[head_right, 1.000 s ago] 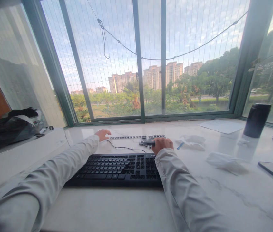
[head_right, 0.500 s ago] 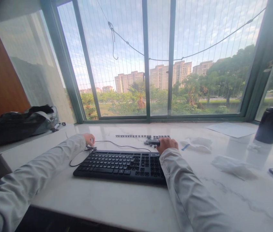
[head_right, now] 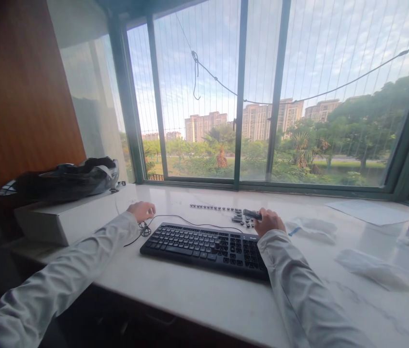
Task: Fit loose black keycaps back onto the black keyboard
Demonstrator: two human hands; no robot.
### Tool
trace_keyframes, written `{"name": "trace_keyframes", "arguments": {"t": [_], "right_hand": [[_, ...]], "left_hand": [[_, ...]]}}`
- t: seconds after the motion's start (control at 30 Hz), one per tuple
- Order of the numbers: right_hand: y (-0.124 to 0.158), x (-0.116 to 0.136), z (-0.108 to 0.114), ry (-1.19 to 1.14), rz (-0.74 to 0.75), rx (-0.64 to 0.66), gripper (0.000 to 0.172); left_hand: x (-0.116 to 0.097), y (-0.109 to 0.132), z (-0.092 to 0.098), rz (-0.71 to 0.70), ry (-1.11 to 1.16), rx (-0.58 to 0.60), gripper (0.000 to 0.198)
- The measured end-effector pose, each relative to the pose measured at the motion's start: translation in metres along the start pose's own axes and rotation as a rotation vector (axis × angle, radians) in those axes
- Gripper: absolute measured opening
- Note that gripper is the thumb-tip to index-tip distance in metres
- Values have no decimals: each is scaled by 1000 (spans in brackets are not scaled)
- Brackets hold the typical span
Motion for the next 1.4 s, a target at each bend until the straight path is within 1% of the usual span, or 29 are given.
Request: {"name": "trace_keyframes", "arguments": {"t": [0.03, 0.1, 0.2, 0.27, 0.33, 0.43, 0.5, 0.6, 0.67, 0.7, 0.77, 0.87, 0.93, 1.1, 1.17, 1.27, 1.3, 1.33, 1.4], "right_hand": [[0, -1, -1, -23, 1, -16, 16], [0, -2, 0, -83, -2, -45, 15], [3, -5, 2, -208, -75, -51, 19], [6, -8, 2, -280, -158, -35, 29], [7, -11, 0, -329, -235, -28, 38], [7, -17, -4, -449, -342, -36, 43], [6, -17, -12, -640, -410, -13, 47], [7, -4, -27, -1079, -476, 90, 53], [8, 10, -29, -1346, -500, 151, 53], [9, 17, -28, -1441, -512, 177, 51], [12, 33, -27, -1556, -540, 237, 48], [15, 63, -24, -1592, -564, 329, 49], [15, 89, -22, -1582, -545, 365, 50], [9, 175, -20, -1550, -437, 451, 53], [11, 210, -26, -1571, -459, 533, 53], [23, 254, -47, -1602, -599, 698, 52], [27, 265, -54, -1601, -640, 727, 51], [29, 274, -61, -1582, -670, 733, 50], [32, 287, -75, -1524, -705, 704, 48]], "left_hand": [[-5, 1, 7, 31, 3, -70, 18], [-23, 4, 13, 9, 50, -151, 24], [-47, 12, 13, -52, 134, -246, 29], [-55, 18, 9, -93, 183, -292, 31], [-58, 22, 3, -157, 222, -283, 32], [-55, 25, -4, -247, 253, -229, 31], [-53, 26, -5, -304, 279, -186, 30], [-55, 30, -4, -401, 347, -126, 30], [-58, 32, -4, -439, 390, -99, 29], [-60, 33, -5, -447, 405, -89, 28], [-61, 33, -8, -447, 422, -77, 26], [-60, 32, -13, -426, 425, -92, 24], [-59, 30, -15, -415, 425, -104, 22], [-58, 29, -20, -403, 431, -99, 18], [-59, 30, -19, -397, 430, -91, 17], [-61, 33, -17, -393, 430, -83, 14], [-62, 33, -16, -393, 426, -82, 14], [-62, 34, -15, -393, 419, -81, 13], [-63, 34, -14, -387, 395, -75, 12]]}}
Point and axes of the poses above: each hand's wrist, its own y-axis away from the middle knuckle, its own z-axis out of the back of the hand, x = y × z, the point moved 9 cm from there along -y, towards the middle knuckle, and after that the axes turned 8 degrees about -x, right-handed, at the moved point
